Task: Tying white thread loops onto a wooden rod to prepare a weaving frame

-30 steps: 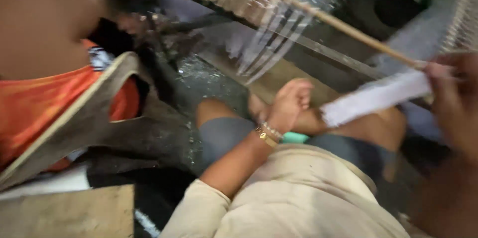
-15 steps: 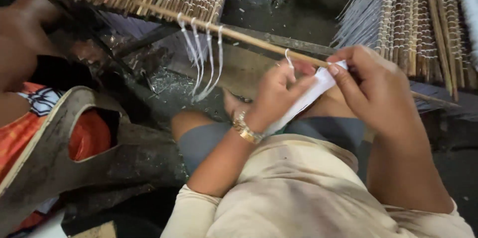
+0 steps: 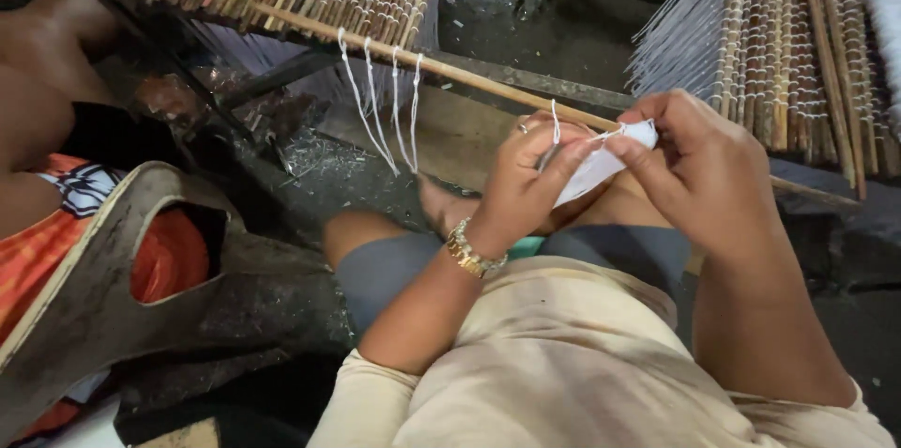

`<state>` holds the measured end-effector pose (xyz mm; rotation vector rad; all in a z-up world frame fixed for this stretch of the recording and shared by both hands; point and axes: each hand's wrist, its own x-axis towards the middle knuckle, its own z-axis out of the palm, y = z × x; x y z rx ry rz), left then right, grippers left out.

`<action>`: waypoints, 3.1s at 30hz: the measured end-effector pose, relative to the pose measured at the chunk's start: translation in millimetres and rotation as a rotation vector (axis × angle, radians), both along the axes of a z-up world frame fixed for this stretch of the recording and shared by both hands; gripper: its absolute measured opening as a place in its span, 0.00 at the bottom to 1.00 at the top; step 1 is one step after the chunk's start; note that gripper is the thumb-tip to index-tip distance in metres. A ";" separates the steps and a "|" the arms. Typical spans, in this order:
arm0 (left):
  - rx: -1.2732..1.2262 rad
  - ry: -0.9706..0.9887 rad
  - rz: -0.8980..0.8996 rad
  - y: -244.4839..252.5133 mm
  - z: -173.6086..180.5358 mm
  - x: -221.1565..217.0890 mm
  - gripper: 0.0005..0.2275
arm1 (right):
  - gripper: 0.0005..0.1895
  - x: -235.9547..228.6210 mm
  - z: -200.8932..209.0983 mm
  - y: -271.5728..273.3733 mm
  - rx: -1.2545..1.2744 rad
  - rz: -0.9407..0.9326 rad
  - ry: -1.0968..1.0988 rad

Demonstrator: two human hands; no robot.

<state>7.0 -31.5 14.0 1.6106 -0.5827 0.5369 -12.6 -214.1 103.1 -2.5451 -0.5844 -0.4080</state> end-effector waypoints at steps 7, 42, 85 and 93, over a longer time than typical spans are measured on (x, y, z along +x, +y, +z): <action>-0.626 0.474 -0.301 -13.0 -32.1 1.9 0.10 | 0.09 -1.2 -3.6 -0.2 0.049 -0.032 -0.032; -1.105 0.415 -0.654 11.6 -35.8 12.3 0.09 | 0.08 -4.2 1.5 5.2 0.021 -0.013 0.027; -0.559 0.161 0.263 81.9 -73.7 17.7 0.11 | 0.07 50.2 -44.6 -75.2 0.240 -0.120 0.126; 0.449 -0.110 0.521 96.3 38.3 7.5 0.16 | 0.04 19.3 -35.8 -53.3 0.270 -0.083 0.072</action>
